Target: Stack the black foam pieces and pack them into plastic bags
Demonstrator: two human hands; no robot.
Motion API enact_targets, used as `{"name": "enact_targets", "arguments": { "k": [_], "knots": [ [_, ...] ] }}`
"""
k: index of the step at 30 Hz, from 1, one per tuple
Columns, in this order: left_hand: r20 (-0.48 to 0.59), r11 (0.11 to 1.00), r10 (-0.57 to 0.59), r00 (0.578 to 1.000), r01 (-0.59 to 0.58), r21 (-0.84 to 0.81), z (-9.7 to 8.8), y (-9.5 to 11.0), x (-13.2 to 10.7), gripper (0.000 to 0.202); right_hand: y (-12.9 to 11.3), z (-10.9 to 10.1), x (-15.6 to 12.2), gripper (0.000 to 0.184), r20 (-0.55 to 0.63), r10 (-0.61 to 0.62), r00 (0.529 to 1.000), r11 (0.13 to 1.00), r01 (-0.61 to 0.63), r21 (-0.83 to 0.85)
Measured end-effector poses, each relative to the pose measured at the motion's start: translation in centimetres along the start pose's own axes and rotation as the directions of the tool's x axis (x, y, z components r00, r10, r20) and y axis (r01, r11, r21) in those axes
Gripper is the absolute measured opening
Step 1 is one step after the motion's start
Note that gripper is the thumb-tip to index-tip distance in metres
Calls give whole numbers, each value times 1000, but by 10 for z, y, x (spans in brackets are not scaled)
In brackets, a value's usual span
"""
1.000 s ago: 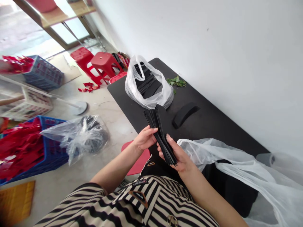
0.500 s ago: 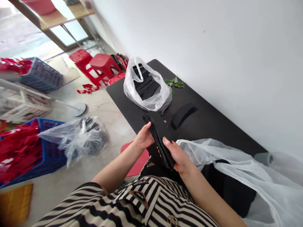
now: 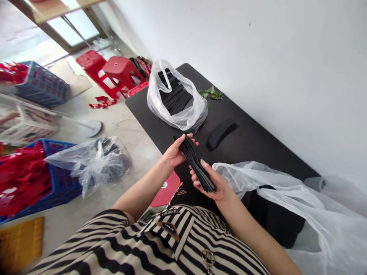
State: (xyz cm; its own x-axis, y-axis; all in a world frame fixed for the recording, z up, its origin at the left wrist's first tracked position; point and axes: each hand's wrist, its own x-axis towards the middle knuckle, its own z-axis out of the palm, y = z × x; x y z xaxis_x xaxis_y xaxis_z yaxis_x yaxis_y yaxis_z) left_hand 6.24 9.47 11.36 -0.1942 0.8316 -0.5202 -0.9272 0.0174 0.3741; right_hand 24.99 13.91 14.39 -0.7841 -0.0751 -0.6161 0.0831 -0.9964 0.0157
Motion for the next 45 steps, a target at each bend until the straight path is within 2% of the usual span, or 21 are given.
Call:
{"name": "enact_targets", "arguments": {
  "k": [4, 9, 14, 20, 25, 28, 31, 33, 35, 39, 45],
  "knots": [
    [-20, 1000, -8, 1000, 8, -5, -2, -1, 0, 31, 1, 0, 3, 38, -36, 16, 999, 1000, -17, -16],
    [36, 996, 57, 998, -54, -75, 0, -2, -2, 24, 3, 0, 6, 37, -135, -60, 989, 982, 35, -184],
    [99, 970, 204, 974, -187, -152, 6, 0, -7, 19, 6, 1, 3, 43, -69, -16, 997, 985, 4, -170],
    [42, 961, 253, 967, -246, -128, 2, 1, -4, 23, 4, 0, 7, 25, -88, -36, 995, 985, 20, -173],
    [12, 972, 201, 980, -198, -129, -9, -6, 0, 41, 0, -1, 12, 21, -85, -19, 996, 995, 10, -102],
    [24, 982, 140, 990, -136, -128, -13, -11, 0, 42, 3, -3, 15, 23, -102, -5, 995, 995, -6, -102],
    [-52, 990, 111, 992, -115, -79, -13, -13, 1, 42, 4, -11, 19, 25, -129, -65, 990, 960, 27, -277],
    [-127, 992, 129, 983, -129, 12, -12, -13, 0, 43, 3, -18, 20, 28, -101, -163, 981, 903, 107, -416],
    [-171, 983, 161, 972, -141, 120, -10, -12, -2, 46, 0, -24, 21, 36, -61, -232, 971, 858, 174, -483],
    [-183, 966, 159, 970, -114, 232, -6, -9, -6, 46, -5, -29, 20, 47, -67, -211, 975, 845, 147, -515],
    [-215, 956, 109, 970, -43, 291, -3, -11, -5, 43, -2, -32, 22, 48, -53, -187, 981, 801, 121, -586]
  ]
}}
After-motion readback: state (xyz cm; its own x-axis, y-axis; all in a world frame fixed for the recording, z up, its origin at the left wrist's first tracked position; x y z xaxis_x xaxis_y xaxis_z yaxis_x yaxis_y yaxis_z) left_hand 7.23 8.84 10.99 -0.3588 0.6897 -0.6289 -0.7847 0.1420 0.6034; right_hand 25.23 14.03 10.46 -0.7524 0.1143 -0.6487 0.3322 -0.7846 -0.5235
